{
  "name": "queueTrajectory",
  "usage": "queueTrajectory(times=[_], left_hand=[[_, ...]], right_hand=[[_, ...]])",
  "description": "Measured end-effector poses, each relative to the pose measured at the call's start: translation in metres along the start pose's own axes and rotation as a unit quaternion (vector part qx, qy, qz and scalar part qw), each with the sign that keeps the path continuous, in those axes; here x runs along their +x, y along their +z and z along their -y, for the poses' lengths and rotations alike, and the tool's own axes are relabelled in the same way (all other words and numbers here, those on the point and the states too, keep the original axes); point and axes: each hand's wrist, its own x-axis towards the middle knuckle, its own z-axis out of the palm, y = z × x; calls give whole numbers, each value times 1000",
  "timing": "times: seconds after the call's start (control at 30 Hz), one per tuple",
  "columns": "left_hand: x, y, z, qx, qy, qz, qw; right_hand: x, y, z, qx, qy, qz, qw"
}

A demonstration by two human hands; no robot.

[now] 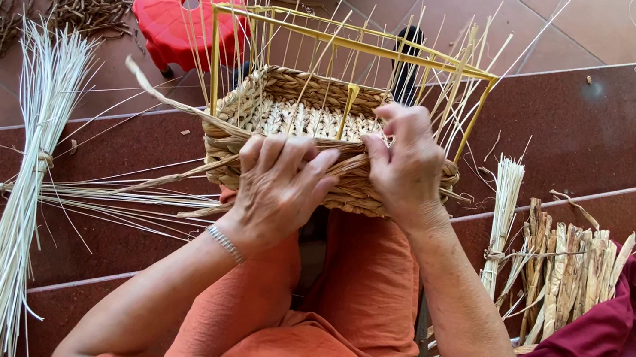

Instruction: The person weaves dried plant fibers into a rectangular basket using a metal frame. They interlace the fibers by hand and then use shears to trim the excess strands along the edges and frame.

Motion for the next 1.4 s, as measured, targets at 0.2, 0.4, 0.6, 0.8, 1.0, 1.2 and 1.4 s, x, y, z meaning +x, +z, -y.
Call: queueTrajectory(times=[0.2, 0.4, 0.6, 0.8, 1.0, 1.2, 1.4], left_hand=[[-12, -26, 15, 93, -35, 124, 987], [-1, -41, 28, 1, -133, 230, 964], [-1, -37, 17, 74, -20, 154, 985], [22, -49, 21, 144, 32, 13, 989], [37, -7, 9, -114, 39, 7, 993], [63, 57, 44, -71, -157, 271, 947], [68, 48, 60, -231, -169, 235, 929]], right_hand=[[-1, 0, 12, 19, -133, 42, 990], [0, -35, 28, 138, -55, 129, 981], [9, -39, 37, 125, -49, 111, 985], [7, -29, 34, 124, -101, 80, 984], [2, -5, 23, 126, 59, 3, 990], [4, 12, 20, 44, -53, -24, 997], [4, 6, 27, -80, -79, 82, 990]])
